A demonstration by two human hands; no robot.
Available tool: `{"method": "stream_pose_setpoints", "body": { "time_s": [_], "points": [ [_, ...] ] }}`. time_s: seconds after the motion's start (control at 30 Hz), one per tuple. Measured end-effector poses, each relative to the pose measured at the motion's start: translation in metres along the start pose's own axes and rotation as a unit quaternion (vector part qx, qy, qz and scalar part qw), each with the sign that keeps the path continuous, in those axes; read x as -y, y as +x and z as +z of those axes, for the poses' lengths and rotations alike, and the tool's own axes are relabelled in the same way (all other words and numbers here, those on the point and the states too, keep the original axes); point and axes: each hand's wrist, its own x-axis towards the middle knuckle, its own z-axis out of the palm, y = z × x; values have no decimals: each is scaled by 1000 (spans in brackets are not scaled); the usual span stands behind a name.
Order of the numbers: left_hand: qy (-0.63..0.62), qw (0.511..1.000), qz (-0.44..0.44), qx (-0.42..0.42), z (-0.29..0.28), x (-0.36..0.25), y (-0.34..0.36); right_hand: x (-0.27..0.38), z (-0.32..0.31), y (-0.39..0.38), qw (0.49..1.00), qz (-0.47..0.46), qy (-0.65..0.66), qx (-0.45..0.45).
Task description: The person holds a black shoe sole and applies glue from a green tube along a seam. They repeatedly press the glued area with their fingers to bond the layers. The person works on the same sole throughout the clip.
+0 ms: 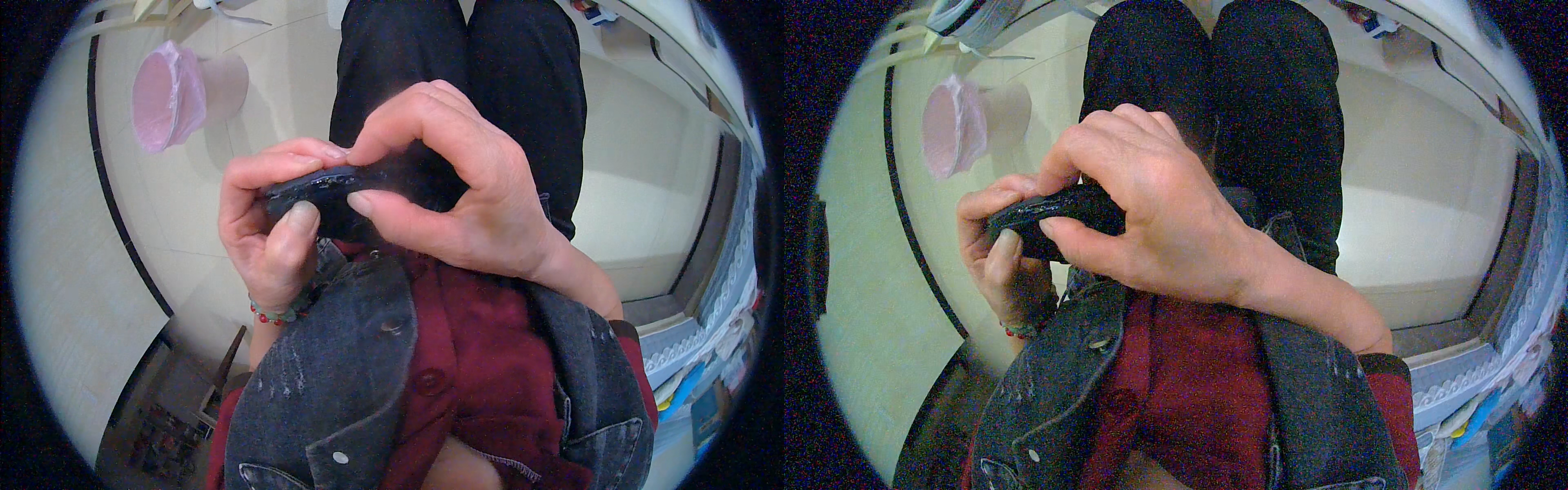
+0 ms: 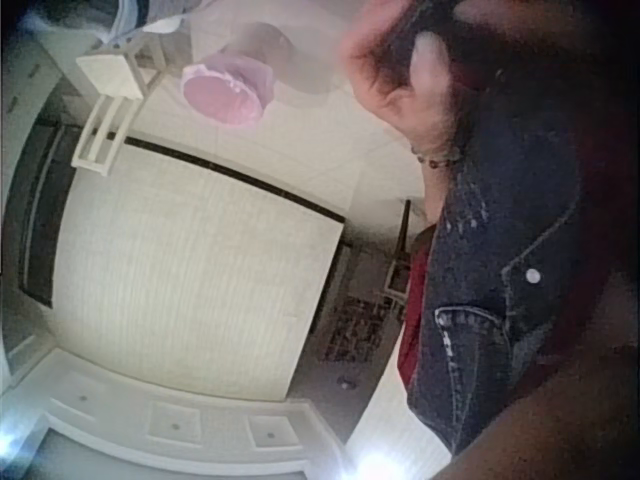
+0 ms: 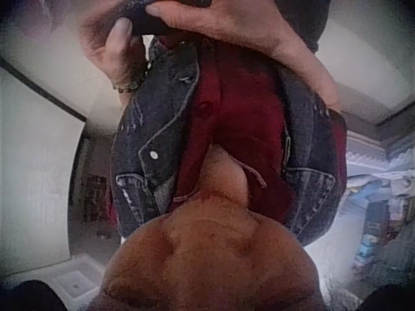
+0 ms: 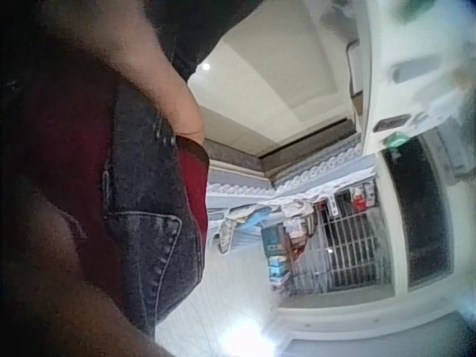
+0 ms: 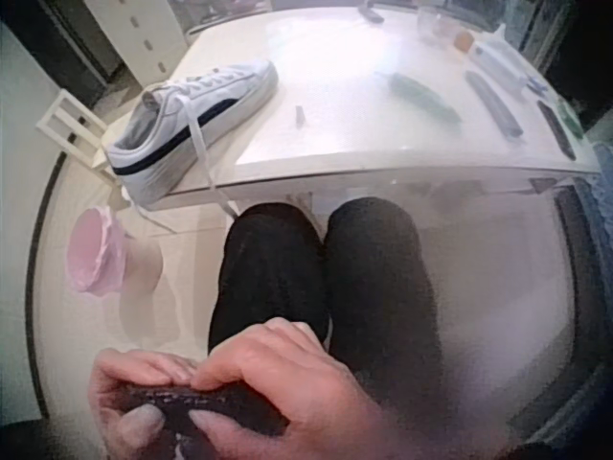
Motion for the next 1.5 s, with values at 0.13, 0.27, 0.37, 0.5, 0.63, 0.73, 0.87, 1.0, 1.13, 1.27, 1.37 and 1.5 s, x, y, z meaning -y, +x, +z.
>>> {"method": "stream_pose_setpoints", "body": {
  "time_s": [0.13,0.27,0.37,0.5,0.63,0.73,0.87,1.0,1.13,1.27,1.37,1.5],
  "points": [
    [7,1000,-7,-13,1,1,-3,-1,3,0,1000,-8,-3,-6],
    [-2,1000,-7,-19,2,2,-5,-2,2,0,1000,-3,-2,2],
    [-3,1000,-10,-22,2,2,-5,-2,3,0,1000,5,1,3],
    [1,1000,-15,-26,2,2,-4,-2,4,-2,999,32,21,10],
    [-7,1000,-10,-21,1,5,-1,-3,7,0,997,52,58,-16],
    [-6,1000,-7,-21,2,6,-1,-3,-1,-2,998,52,12,26],
    [-5,1000,-11,-28,1,7,1,-7,2,2,999,39,18,9],
    [-11,1000,-9,-27,0,9,3,-10,4,4,999,38,19,3],
    [-5,999,-16,-34,-1,8,3,-11,5,5,999,42,21,6],
    [-8,999,-20,-39,-1,8,2,-10,5,5,998,52,33,6],
    [-6,999,-20,-38,-1,7,3,-9,6,5,998,56,33,8],
    [-18,999,-14,-29,-1,7,2,-7,4,4,999,49,21,12]
  ]
}}
